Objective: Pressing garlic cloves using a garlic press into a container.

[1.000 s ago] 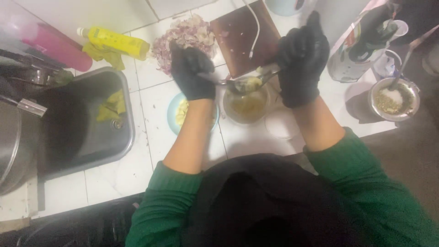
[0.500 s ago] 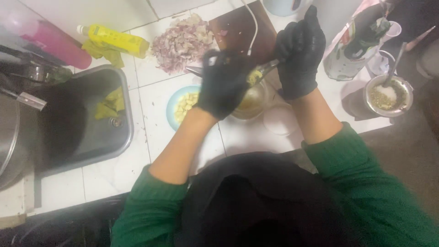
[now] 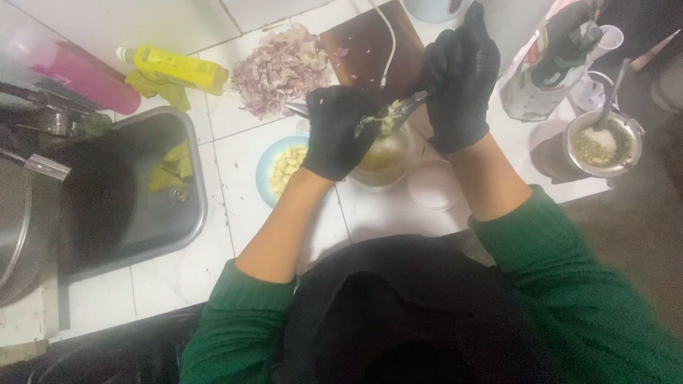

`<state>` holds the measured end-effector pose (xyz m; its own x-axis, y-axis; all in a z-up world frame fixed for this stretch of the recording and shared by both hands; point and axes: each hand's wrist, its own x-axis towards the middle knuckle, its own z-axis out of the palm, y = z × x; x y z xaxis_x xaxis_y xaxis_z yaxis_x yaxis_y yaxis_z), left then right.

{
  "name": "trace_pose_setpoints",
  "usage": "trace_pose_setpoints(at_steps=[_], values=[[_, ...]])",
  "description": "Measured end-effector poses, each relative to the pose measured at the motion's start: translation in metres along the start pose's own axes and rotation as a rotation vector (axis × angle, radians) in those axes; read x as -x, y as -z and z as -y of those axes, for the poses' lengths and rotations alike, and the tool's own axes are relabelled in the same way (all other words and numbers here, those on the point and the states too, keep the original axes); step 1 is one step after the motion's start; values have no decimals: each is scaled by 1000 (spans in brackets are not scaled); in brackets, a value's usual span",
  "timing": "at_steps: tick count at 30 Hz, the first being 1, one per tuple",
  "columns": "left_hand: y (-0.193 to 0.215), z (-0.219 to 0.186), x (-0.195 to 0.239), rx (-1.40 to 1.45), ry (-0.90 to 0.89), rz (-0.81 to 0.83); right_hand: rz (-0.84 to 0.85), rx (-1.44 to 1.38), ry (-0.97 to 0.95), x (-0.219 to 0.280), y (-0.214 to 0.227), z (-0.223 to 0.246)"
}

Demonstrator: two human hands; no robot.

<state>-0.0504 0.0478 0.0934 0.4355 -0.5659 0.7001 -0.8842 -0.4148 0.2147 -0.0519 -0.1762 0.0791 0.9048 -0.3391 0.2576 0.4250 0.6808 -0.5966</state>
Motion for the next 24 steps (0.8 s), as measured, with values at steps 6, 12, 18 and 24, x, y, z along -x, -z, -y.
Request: trace_pose_setpoints(at_steps=[6,12,18,24], values=[[19,-18,24,52,80,34,-16,-2,11,-4,-1,10],[18,-10,54,-19,146,-63,176,-110,16,-13,32,4],[10,13,44,799,681,-390,197,-121,-81,-6,22,8],[-4,4,52,1804,651,-533,194,-238,-188,-9,5,7]])
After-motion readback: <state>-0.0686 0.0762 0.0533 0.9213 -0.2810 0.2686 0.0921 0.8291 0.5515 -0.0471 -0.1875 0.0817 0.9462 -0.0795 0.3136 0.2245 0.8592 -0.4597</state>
